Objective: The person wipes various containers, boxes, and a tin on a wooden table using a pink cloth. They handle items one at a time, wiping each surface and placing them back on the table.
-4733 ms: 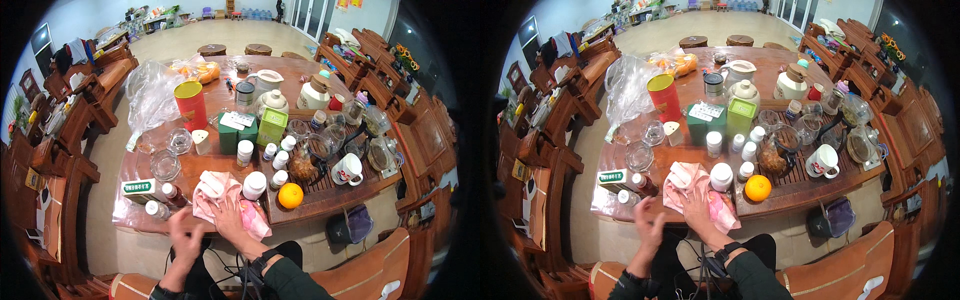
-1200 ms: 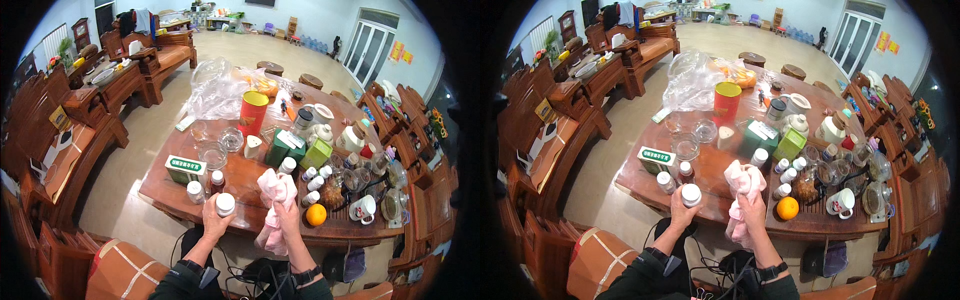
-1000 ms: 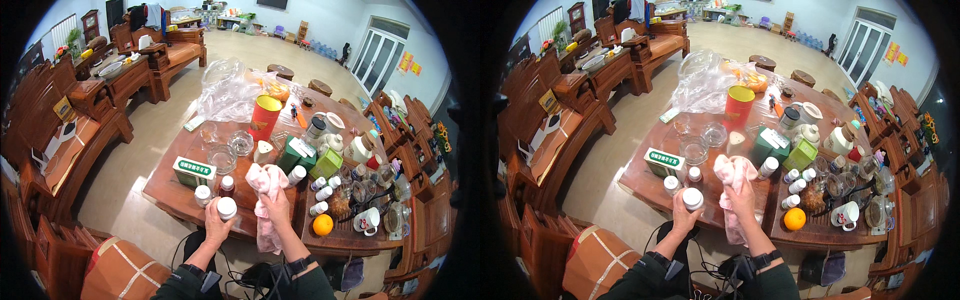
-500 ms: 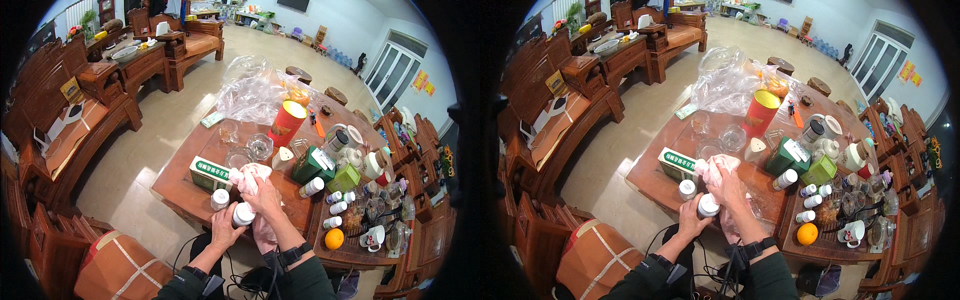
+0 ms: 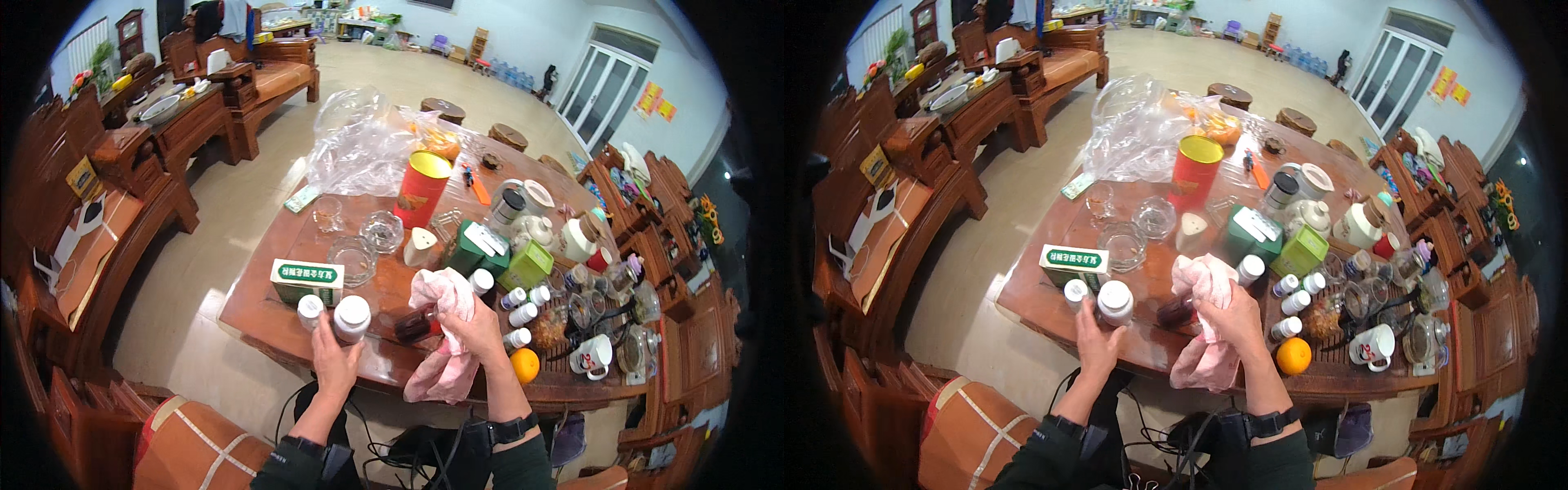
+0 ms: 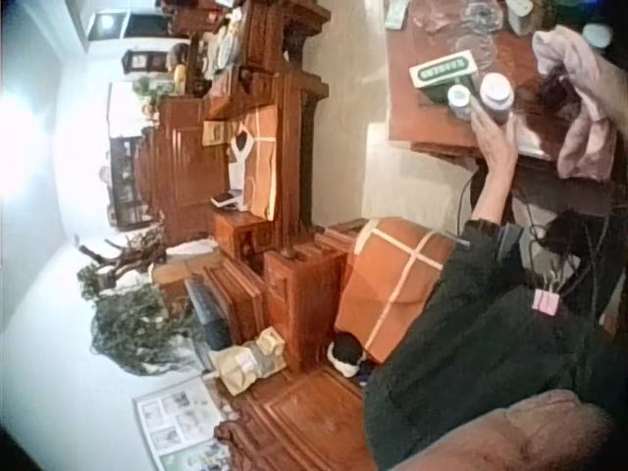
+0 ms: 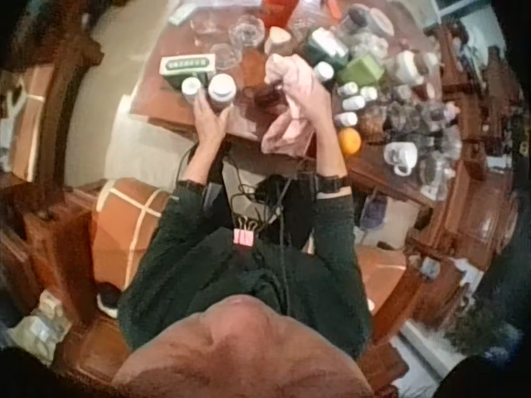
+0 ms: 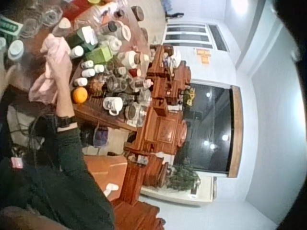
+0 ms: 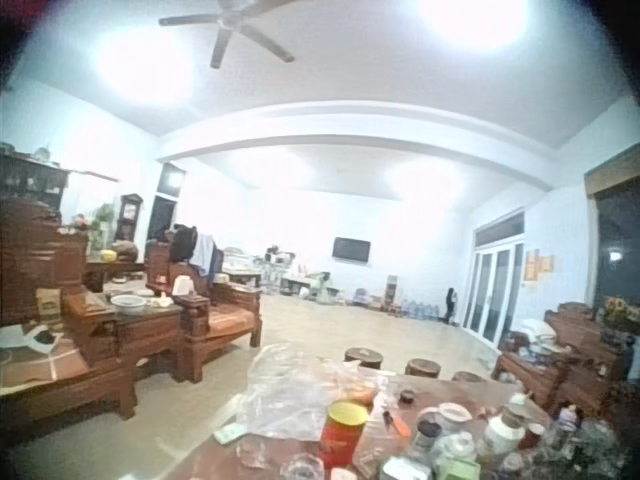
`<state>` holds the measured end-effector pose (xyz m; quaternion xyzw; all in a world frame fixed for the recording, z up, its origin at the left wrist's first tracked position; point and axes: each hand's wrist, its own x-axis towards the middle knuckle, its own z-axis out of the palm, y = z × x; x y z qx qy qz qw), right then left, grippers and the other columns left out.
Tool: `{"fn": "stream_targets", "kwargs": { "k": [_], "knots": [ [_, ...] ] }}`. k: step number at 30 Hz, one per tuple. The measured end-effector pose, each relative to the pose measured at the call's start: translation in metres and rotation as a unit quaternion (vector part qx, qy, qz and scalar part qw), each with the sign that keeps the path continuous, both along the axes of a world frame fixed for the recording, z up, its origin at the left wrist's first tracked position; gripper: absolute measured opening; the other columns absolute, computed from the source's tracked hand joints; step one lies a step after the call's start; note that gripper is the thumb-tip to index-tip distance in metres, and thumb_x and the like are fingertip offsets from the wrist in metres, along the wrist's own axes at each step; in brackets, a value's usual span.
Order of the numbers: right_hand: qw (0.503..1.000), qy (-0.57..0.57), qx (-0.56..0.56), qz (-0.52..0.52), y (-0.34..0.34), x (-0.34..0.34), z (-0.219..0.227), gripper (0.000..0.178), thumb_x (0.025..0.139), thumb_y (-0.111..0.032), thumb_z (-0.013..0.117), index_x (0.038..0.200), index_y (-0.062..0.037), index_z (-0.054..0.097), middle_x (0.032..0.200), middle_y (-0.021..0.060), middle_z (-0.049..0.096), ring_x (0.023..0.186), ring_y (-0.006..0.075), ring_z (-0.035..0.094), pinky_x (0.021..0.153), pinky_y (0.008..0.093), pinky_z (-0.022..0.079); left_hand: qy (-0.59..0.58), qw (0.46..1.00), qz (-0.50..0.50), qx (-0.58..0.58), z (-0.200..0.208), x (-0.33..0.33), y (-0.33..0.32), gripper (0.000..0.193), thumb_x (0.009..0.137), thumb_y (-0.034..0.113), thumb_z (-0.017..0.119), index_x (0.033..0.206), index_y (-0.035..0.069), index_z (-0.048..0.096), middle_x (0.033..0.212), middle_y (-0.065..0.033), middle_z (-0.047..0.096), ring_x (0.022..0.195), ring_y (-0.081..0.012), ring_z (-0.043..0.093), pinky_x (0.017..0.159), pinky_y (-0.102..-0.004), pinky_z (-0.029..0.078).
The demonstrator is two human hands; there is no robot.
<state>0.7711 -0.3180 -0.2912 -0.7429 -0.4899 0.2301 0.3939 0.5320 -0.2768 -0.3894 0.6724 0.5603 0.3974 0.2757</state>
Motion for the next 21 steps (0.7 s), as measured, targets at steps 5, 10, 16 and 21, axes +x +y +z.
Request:
{"fn": "stream_targets", "kwargs": {
  "k": [5,10,16,21],
  "knots": [
    [0.990,0.135,0.030,0.029,-0.044,-0.005,0.008,0.047,0.074,-0.027,0.075,0.113,-0.0027,0.063,0.098,0.0108,0.069,0.088,0.0157,0.064,0.080,0.0305,0.050,0.021,0.963,-0.225,0.144,0.051,0.024,-0.048,0.087,0.074,0.019,0.076,0.141,-0.005,0.026,0.135,-0.0248,0.039,0.123,-0.0420,0.040,0.104,-0.0466,0.033],
    [0.969,0.228,0.091,-0.033,-0.079,-0.017,0.013,0.036,0.088,-0.026,0.062,0.111,0.0005,0.062,0.100,0.0091,0.067,0.090,0.0139,0.062,0.078,0.0278,0.049,-0.007,0.933,-0.360,0.003,0.075,0.059,-0.075,0.083,0.077,0.021,0.072,0.141,-0.004,0.026,0.131,-0.0275,0.041,0.119,-0.0428,0.043,0.100,-0.0452,0.037],
    [0.863,0.446,0.219,-0.093,-0.096,-0.049,-0.003,0.048,0.097,-0.031,0.048,0.130,0.0030,0.048,0.127,0.0126,0.055,0.115,0.0232,0.055,0.101,0.0345,0.040,-0.370,0.865,-0.314,-0.128,0.087,0.079,-0.104,0.063,0.084,0.009,0.066,0.137,-0.003,0.035,0.117,-0.0126,0.057,0.104,-0.0182,0.057,0.091,-0.0322,0.045],
    [0.715,0.664,0.198,-0.098,-0.139,-0.090,-0.014,0.045,0.098,-0.037,0.045,0.130,-0.0055,0.046,0.121,0.0098,0.056,0.110,0.0216,0.056,0.096,0.0359,0.045,-0.552,0.761,-0.264,-0.213,0.098,0.084,-0.110,0.059,0.087,0.004,0.062,0.137,0.002,0.031,0.124,-0.0076,0.049,0.113,-0.0171,0.050,0.099,-0.0323,0.042]
  ]
}}
